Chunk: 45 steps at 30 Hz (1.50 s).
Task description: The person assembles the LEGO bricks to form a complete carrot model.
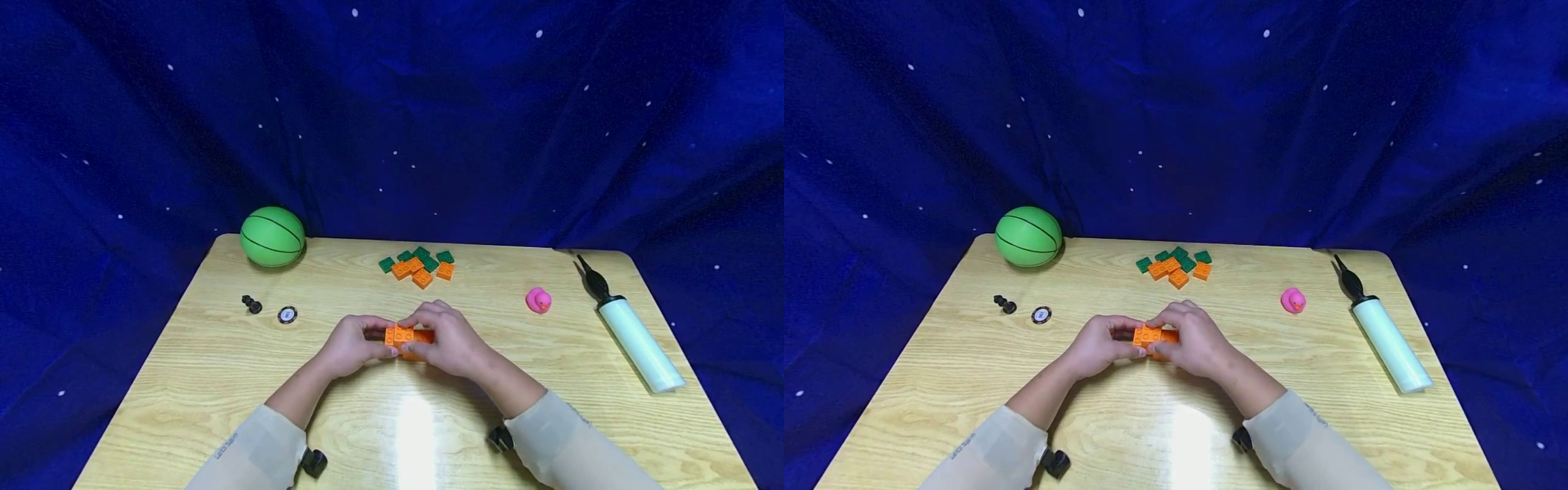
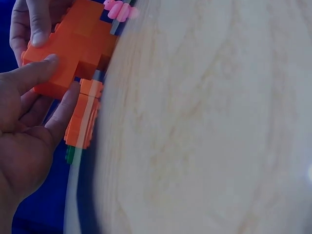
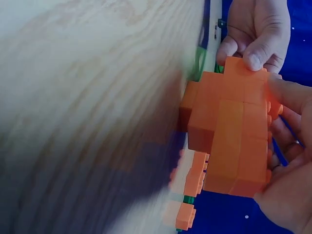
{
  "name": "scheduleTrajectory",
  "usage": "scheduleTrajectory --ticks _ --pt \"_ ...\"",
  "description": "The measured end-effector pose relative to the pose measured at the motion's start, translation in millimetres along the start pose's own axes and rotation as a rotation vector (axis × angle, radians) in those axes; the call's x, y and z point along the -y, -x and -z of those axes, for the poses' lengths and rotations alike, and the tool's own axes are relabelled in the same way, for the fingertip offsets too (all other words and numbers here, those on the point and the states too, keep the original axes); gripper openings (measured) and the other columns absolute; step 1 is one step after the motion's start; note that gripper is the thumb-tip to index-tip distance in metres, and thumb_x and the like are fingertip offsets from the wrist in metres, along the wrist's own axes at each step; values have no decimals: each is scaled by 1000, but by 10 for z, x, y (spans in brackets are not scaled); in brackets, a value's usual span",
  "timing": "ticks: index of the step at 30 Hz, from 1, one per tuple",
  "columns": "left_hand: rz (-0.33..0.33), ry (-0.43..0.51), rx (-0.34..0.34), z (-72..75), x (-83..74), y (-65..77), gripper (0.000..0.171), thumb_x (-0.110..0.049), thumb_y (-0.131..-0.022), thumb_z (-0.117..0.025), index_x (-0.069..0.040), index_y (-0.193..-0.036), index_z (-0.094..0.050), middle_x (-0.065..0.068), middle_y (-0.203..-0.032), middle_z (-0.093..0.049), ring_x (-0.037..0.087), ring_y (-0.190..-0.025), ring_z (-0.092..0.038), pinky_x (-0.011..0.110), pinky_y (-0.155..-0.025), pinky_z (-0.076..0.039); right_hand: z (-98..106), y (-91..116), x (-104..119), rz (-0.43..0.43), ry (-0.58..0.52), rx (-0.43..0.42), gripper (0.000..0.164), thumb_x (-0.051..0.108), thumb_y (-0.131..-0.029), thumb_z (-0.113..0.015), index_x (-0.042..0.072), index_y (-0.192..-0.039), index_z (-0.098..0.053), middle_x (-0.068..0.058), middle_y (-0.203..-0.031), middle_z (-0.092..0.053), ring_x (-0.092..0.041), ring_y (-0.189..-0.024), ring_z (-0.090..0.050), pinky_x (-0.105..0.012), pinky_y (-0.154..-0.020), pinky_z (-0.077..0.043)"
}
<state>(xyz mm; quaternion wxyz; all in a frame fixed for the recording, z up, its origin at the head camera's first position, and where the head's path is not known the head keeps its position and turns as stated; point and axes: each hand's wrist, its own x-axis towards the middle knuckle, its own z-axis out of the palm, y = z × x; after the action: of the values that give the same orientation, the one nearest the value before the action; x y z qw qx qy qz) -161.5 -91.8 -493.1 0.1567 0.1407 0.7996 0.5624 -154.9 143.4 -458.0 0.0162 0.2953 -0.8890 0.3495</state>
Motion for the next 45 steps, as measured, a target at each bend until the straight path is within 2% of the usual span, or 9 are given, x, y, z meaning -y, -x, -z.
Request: scheduleTrajectory --ticks 6,10,14,18,22,27,38,45 --pt "7 10 5 3 29 -14 42 -15 -82 -88 -10 -121 -76 3 -112 -76 19 -107 -71 34 -89 -58 34 -16 -60 16 -42 23 34 28 -85 -89 23 -117 -78 12 -108 -72 -19 -103 -61 -37 -84 -52" --pt "7 15 8 0 32 -20 43 -18 -81 -90 -11 -121 -76 3 -114 -76 19 -108 -71 35 -90 -58 82 -20 -97 -22 -114 71 36 31 -86 -88 26 -119 -77 13 -112 -71 -21 -104 -62 -39 -85 -54" --pt "6 26 7 -5 48 -24 44 -19 -81 -90 -11 -121 -75 3 -113 -76 19 -107 -71 35 -90 -58 132 -33 -142 -78 -191 90 33 34 -92 -81 20 -121 -76 9 -114 -70 -21 -103 -62 -38 -86 -57" --pt "12 44 5 -13 70 -30 44 -18 -80 -91 -10 -121 -75 5 -112 -76 20 -107 -72 35 -89 -59 169 -75 -223 -134 -214 65 30 32 -100 -72 12 -123 -76 4 -113 -70 -18 -100 -63 -37 -86 -57" --pt "17 45 4 -21 81 -37 44 -17 -80 -91 -10 -121 -75 5 -113 -76 21 -107 -72 34 -88 -59 198 -124 -328 -195 -197 46 30 31 -103 -67 11 -124 -74 3 -112 -70 -15 -98 -63 -37 -85 -55" --pt "17 39 3 -18 74 -33 45 -18 -80 -91 -10 -122 -75 4 -114 -76 20 -107 -72 35 -89 -59 222 -194 -434 -238 -170 34 29 29 -104 -66 11 -125 -74 1 -113 -70 -18 -97 -63 -39 -85 -54" --pt "12 43 6 -11 74 -15 45 -18 -81 -90 -10 -122 -74 4 -113 -76 19 -106 -71 34 -89 -58 230 -332 -684 -268 -119 8 36 31 -100 -72 9 -129 -72 -6 -115 -69 -23 -97 -65 -42 -83 -56" --pt "12 43 10 -19 74 -19 43 -17 -81 -90 -10 -121 -75 3 -113 -76 19 -107 -71 34 -90 -58 255 -423 -809 -272 -77 -41 38 24 -96 -77 6 -129 -71 -14 -120 -69 -28 -103 -66 -47 -89 -55"
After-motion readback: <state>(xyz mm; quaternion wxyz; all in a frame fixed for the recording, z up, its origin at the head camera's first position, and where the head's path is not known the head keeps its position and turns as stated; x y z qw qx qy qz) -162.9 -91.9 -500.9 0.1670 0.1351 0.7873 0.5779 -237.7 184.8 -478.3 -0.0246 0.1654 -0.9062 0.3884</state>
